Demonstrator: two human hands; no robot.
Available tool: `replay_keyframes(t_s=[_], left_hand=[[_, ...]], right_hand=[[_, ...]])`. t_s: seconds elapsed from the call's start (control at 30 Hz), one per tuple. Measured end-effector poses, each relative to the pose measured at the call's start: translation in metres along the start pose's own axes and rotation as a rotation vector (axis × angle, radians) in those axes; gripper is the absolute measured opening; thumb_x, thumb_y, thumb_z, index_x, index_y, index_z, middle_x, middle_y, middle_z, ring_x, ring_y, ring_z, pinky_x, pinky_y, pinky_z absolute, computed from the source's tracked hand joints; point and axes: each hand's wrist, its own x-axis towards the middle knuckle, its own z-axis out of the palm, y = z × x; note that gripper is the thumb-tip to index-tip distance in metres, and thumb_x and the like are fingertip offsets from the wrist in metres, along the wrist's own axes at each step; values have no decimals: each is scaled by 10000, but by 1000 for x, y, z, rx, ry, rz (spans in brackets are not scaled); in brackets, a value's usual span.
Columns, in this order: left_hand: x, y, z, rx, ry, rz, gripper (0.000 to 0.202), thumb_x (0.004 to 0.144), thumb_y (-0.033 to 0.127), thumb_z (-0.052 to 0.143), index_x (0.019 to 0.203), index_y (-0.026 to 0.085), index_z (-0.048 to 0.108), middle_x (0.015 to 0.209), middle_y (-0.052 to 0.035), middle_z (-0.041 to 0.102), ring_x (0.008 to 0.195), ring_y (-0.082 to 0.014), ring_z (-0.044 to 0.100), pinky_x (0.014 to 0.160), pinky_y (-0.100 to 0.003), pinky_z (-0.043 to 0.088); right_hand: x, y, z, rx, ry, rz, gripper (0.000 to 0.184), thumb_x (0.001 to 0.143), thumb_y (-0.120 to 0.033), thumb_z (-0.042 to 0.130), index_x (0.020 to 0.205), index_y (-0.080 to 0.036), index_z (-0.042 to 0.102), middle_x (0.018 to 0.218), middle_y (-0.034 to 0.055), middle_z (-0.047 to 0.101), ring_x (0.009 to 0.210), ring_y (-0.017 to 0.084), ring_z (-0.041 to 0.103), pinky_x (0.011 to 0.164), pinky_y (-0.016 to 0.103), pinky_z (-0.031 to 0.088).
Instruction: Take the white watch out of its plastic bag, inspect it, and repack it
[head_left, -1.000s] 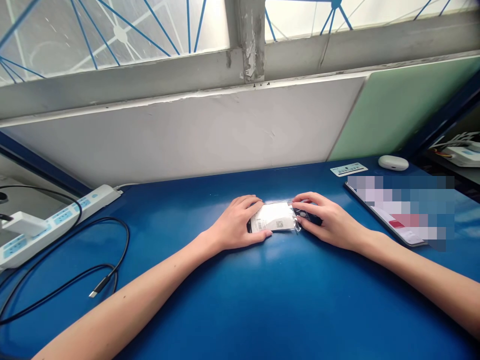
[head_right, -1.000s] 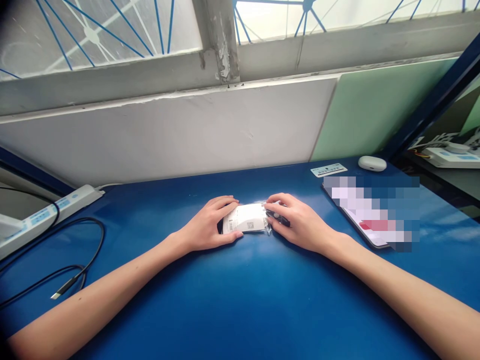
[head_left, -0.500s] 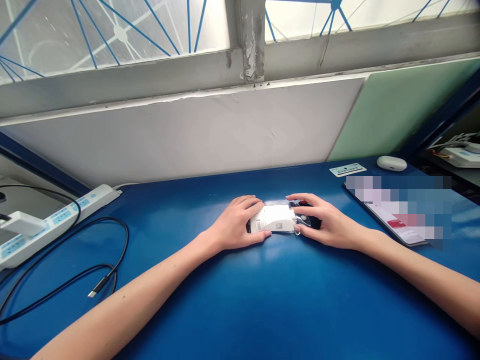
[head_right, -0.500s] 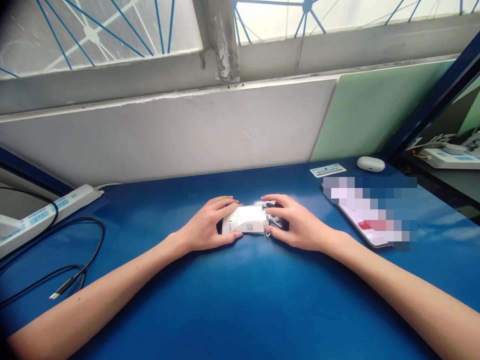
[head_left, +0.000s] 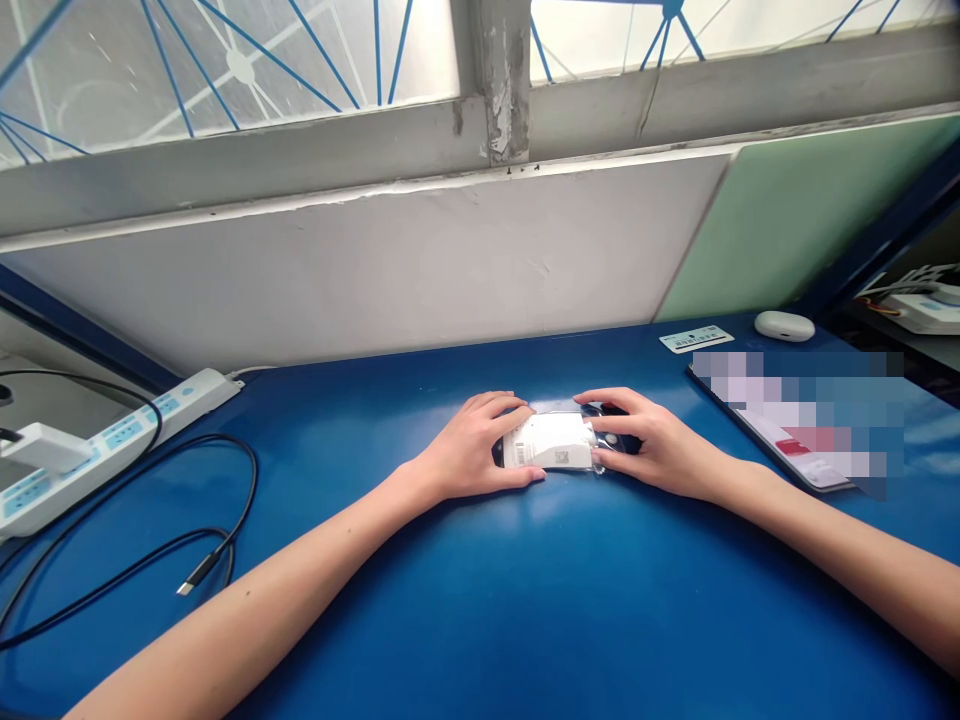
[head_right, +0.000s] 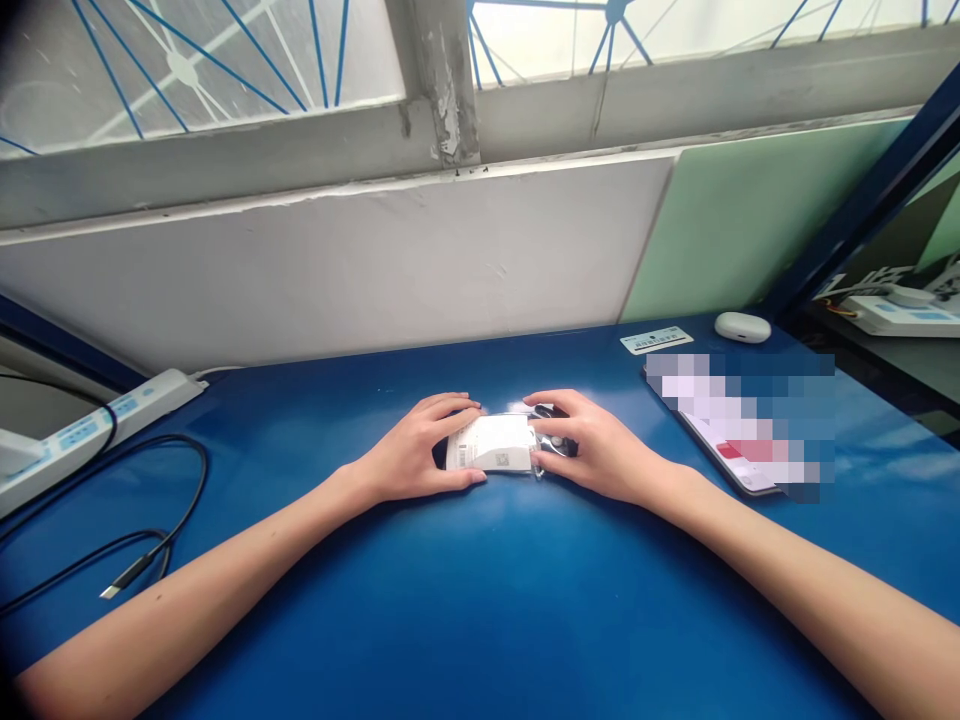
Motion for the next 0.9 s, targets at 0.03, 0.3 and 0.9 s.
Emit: replay_keyframes(t_s=[0.03, 0.3, 0.9], left_hand=[[0, 0, 0, 4, 1, 1, 657, 791, 569, 753, 1319, 207, 605, 1345, -143, 624, 1332, -364, 510, 1103, -528, 420], [0, 0, 2, 27, 3, -6, 666, 784, 568, 756, 1320, 208, 597, 1345, -142, 623, 1325, -371, 520, 1102, -531, 425], [0, 2, 3, 77, 11, -19, 662, 808, 575, 721, 1319, 178, 580, 1350, -160, 626, 1328, -373, 519, 1107, -538, 422]], right_hand=[[0, 0, 0, 1, 8, 2, 180, 892, -312, 664, 1032, -258, 762, 1314, 131, 663, 1168, 314, 652, 916, 485, 596], [-1, -11, 5, 7, 37, 3, 115, 921, -227, 599, 945, -225, 712, 1293, 148, 665, 1147, 311, 664, 901, 488, 602], [1, -9, 5, -80, 71, -49, 144, 926, -224, 594, 1023, -225, 702, 1298, 158, 658, 1185, 333, 631, 960, 563, 552]])
